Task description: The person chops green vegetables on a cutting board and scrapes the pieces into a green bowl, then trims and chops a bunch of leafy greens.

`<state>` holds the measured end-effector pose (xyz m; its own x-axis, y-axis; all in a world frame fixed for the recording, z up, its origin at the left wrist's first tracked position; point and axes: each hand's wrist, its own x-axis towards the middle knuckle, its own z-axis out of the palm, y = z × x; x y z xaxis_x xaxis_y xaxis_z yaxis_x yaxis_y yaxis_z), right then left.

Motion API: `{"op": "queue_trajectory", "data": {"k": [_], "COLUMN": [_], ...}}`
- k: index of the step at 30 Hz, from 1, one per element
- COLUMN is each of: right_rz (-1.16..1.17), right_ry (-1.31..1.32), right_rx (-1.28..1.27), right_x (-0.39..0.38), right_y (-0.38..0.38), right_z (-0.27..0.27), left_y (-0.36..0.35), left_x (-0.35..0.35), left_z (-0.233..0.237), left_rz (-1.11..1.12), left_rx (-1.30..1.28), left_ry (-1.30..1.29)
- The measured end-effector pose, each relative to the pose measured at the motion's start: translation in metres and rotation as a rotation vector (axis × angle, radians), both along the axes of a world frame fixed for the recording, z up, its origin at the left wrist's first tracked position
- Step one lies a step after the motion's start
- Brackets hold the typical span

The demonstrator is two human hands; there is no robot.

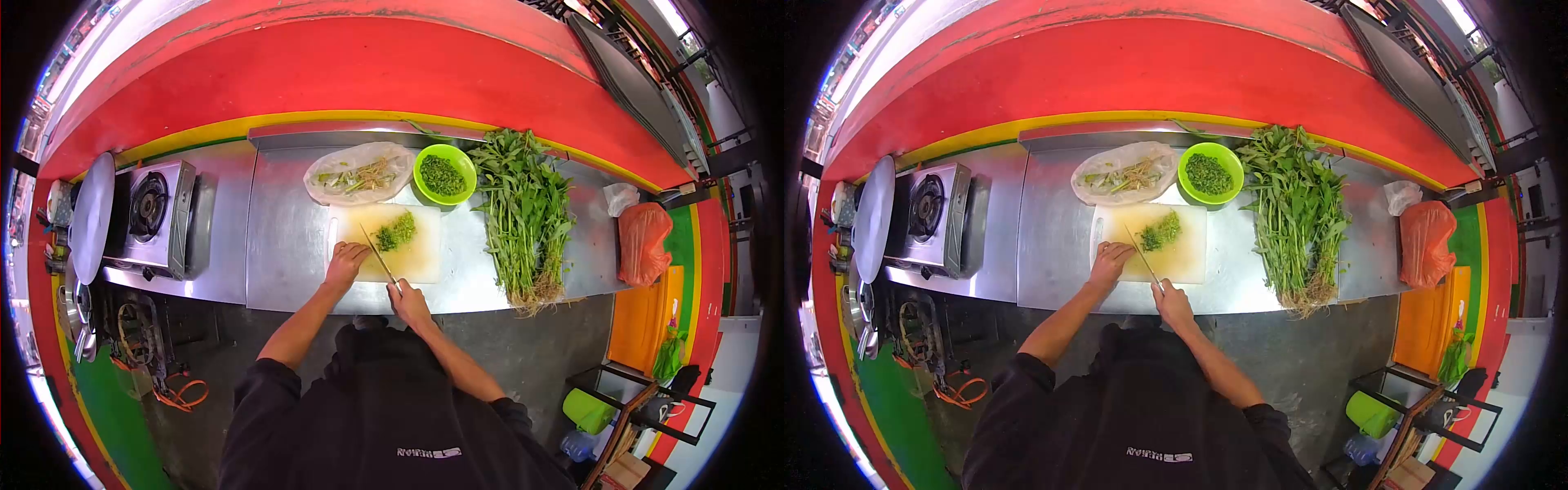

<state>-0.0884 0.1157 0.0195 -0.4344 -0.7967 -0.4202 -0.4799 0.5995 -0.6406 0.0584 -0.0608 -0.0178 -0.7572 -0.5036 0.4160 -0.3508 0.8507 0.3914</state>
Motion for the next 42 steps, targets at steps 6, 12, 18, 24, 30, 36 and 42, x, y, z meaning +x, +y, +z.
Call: {"op": "queue_trajectory", "data": {"k": [6,12,18,24,30,36,42], "right_rz": [0.021,0.037,0.036,0.053,0.077,0.008,0.026], "right_ry": [0.019,0.018,0.006,0.083,0.131,0.068,0.029], "right_rx": [-0.008,-0.037,-0.024,0.007,-0.001,-0.018,-0.022], "right_x": [0.000,0.002,0.005,0.010,0.007,0.003,0.006], "right_y": [0.001,0.002,0.003,-0.003,-0.024,-0.019,-0.010], "right_z": [0.005,0.003,0.000,-0.001,0.001,0.005,0.000], "left_y": [0.001,0.005,0.002,-0.001,0.000,0.002,0.000], "left_x": [0.002,0.005,0.004,0.003,0.005,0.007,0.006], "left_z": [0.005,0.011,0.004,0.003,0.006,0.009,0.007], "left_rz": [0.000,0.019,0.006,-0.011,-0.011,0.001,0.000], "left_rx": [0.023,0.036,0.034,0.042,0.038,0.052,0.046], "left_ry": [-0.062,-0.096,-0.056,-0.034,-0.085,-0.064,-0.006]}}
